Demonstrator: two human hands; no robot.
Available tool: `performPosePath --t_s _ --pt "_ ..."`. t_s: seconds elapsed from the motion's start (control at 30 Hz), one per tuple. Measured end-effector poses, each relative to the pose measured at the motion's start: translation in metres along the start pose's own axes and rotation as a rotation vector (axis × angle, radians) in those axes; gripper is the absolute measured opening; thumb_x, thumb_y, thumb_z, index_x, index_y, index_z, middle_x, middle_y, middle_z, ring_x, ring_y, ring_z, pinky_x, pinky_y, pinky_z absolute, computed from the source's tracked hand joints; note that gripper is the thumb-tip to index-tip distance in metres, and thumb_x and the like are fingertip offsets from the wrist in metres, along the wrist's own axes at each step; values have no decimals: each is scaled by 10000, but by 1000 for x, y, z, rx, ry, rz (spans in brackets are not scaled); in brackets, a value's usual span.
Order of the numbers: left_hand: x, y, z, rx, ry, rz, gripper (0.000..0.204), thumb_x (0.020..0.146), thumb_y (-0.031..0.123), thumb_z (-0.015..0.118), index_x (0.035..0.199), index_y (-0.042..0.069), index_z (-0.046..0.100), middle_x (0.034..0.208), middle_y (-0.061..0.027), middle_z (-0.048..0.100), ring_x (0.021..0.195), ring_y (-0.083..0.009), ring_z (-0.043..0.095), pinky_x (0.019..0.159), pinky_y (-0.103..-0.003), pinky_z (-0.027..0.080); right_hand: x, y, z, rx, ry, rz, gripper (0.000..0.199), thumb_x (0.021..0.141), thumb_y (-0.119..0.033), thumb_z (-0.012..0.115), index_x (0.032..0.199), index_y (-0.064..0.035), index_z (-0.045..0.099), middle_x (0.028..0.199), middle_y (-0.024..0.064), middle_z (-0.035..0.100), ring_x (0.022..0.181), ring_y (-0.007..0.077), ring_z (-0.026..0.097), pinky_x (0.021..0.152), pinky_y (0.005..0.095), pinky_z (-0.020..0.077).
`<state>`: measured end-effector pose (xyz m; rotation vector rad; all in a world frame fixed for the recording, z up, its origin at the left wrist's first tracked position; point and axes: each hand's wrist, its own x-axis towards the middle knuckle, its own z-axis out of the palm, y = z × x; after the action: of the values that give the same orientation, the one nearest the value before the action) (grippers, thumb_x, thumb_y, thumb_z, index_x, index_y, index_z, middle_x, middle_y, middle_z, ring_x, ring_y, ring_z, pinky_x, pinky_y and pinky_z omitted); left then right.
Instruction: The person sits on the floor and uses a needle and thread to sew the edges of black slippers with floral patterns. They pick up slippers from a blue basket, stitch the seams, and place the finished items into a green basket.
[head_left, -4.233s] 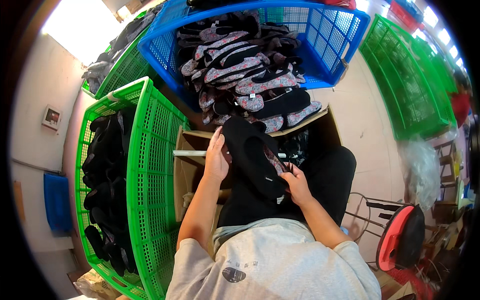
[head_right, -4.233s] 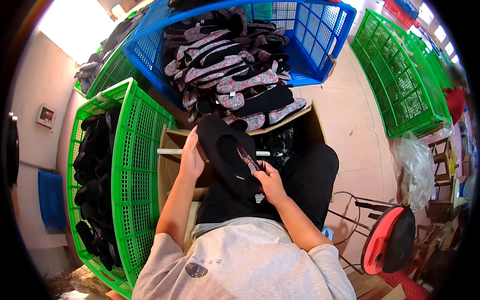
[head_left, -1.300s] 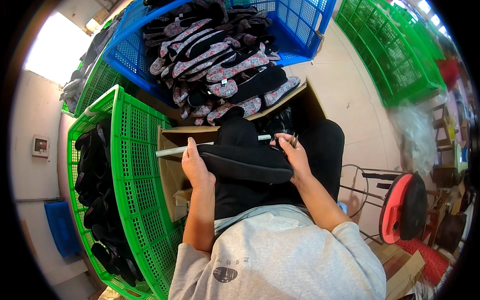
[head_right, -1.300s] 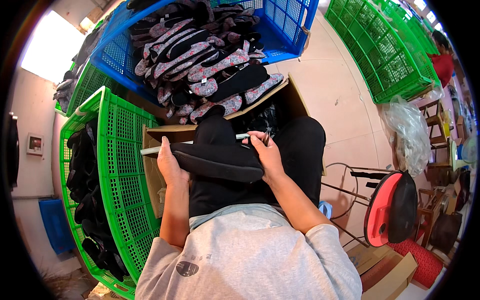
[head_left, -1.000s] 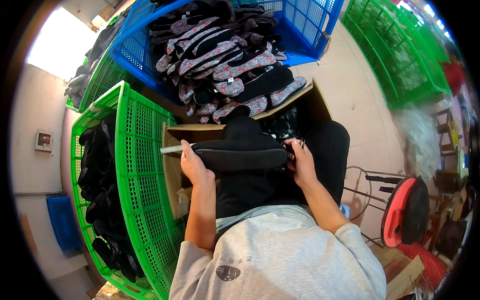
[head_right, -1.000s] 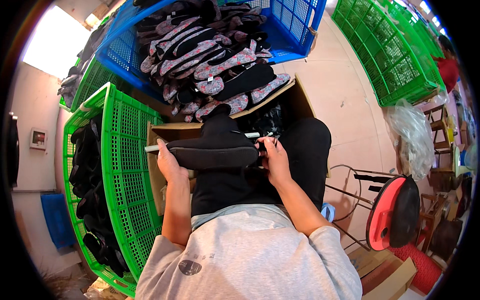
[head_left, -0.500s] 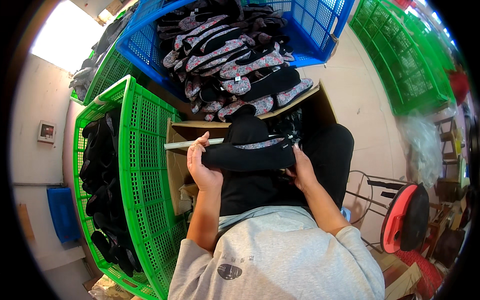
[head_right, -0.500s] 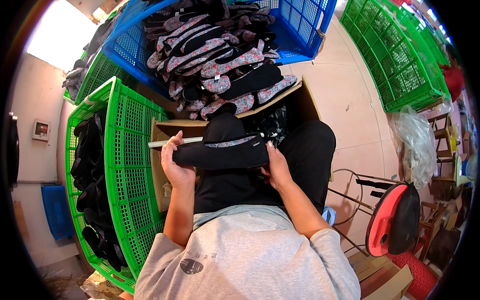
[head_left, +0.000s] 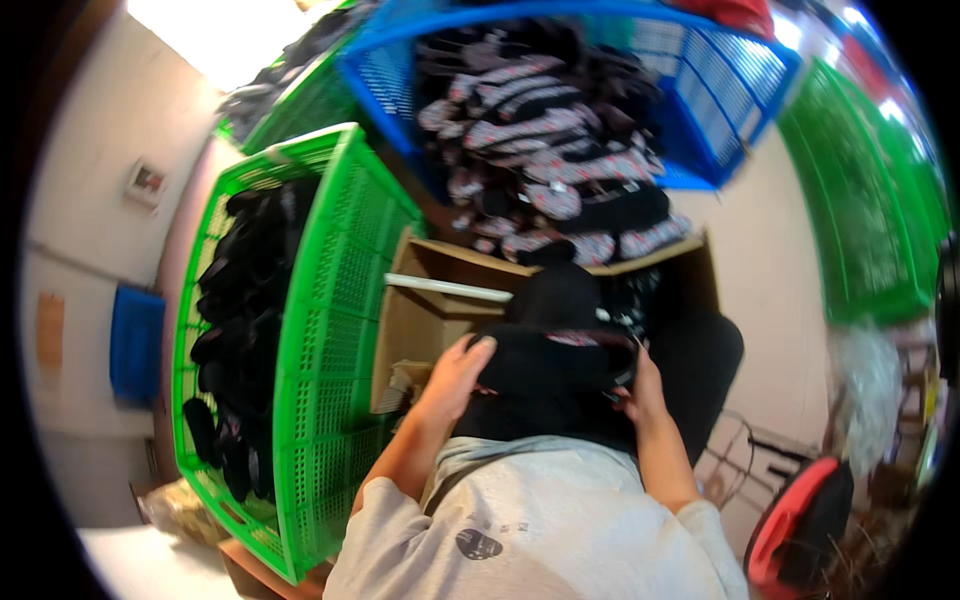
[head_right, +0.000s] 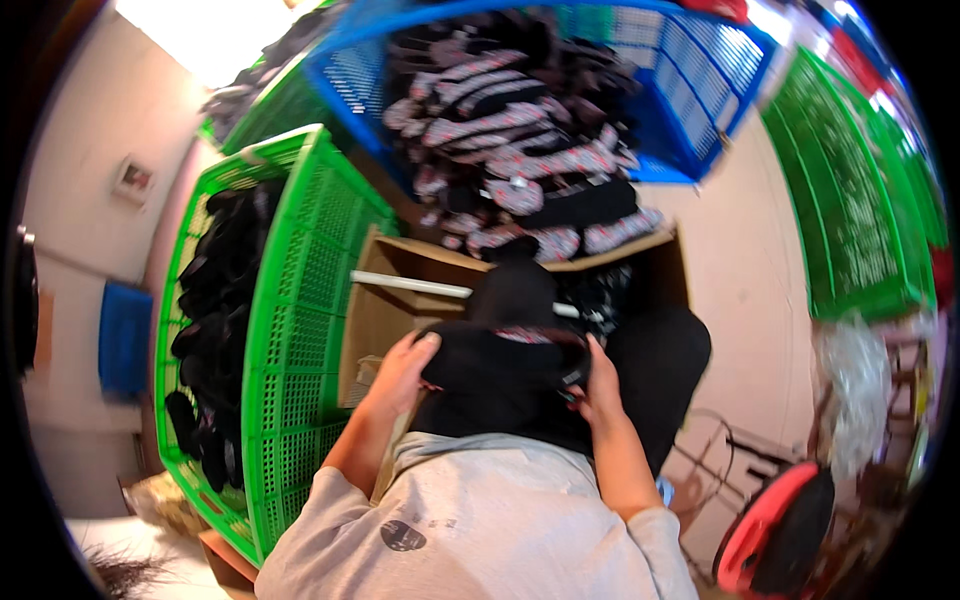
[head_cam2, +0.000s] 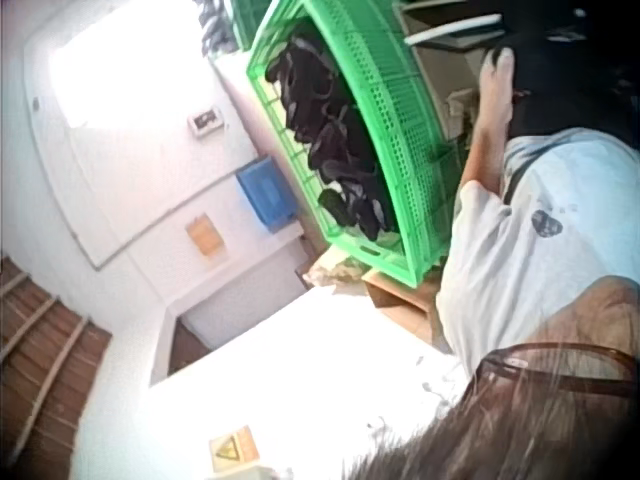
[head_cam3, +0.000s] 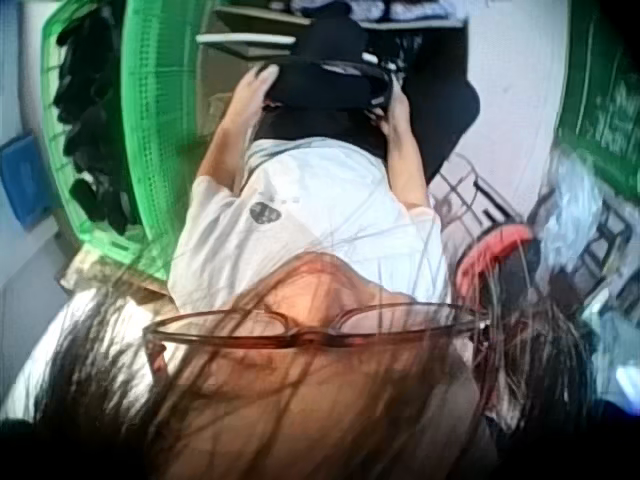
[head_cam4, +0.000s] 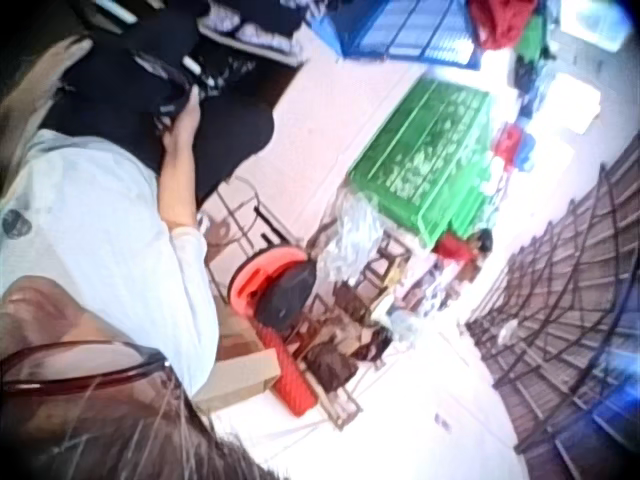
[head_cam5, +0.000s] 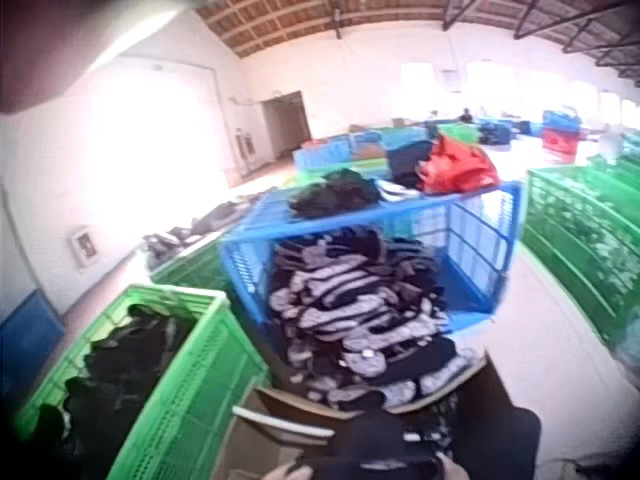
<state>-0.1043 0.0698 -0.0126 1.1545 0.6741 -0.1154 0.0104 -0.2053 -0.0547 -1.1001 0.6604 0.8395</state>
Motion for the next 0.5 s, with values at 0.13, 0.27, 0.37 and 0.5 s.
performPosePath --t_s 0.13,0.27,0.37,0.5 --pt "-9 -3 12 -218 -26 -4 440 969 228 628 1323 0 502 1158 -99 645 985 -175 655 796 -307 562 12 13 -16 80 -28 -157 366 999 -457 466 1008 -122 616 616 -6 557 334 107 372 324 241 252" --pt "-16 2 18 -8 -71 -64 423 972 294 617 1310 56 532 993 -48 664 680 -118 609 569 -242 502 36 24 -35 132 -46 -196 349 995 -481 468 950 -163 604 603 -27 540 375 110 400 353 258 284" --pt "-25 17 19 14 -9 -79 376 965 324 627 1255 89 577 895 -7 669 567 -70 558 483 -210 448 12 21 -12 60 48 -68 331 1006 -461 459 948 -172 608 657 -13 579 439 118 472 376 245 305" --pt "-34 37 7 -61 36 5 369 960 329 632 1223 74 582 892 -29 671 532 -88 561 458 -217 463 27 29 -34 73 -49 -101 312 1000 -415 514 1026 -119 607 895 63 682 543 128 565 394 213 311"
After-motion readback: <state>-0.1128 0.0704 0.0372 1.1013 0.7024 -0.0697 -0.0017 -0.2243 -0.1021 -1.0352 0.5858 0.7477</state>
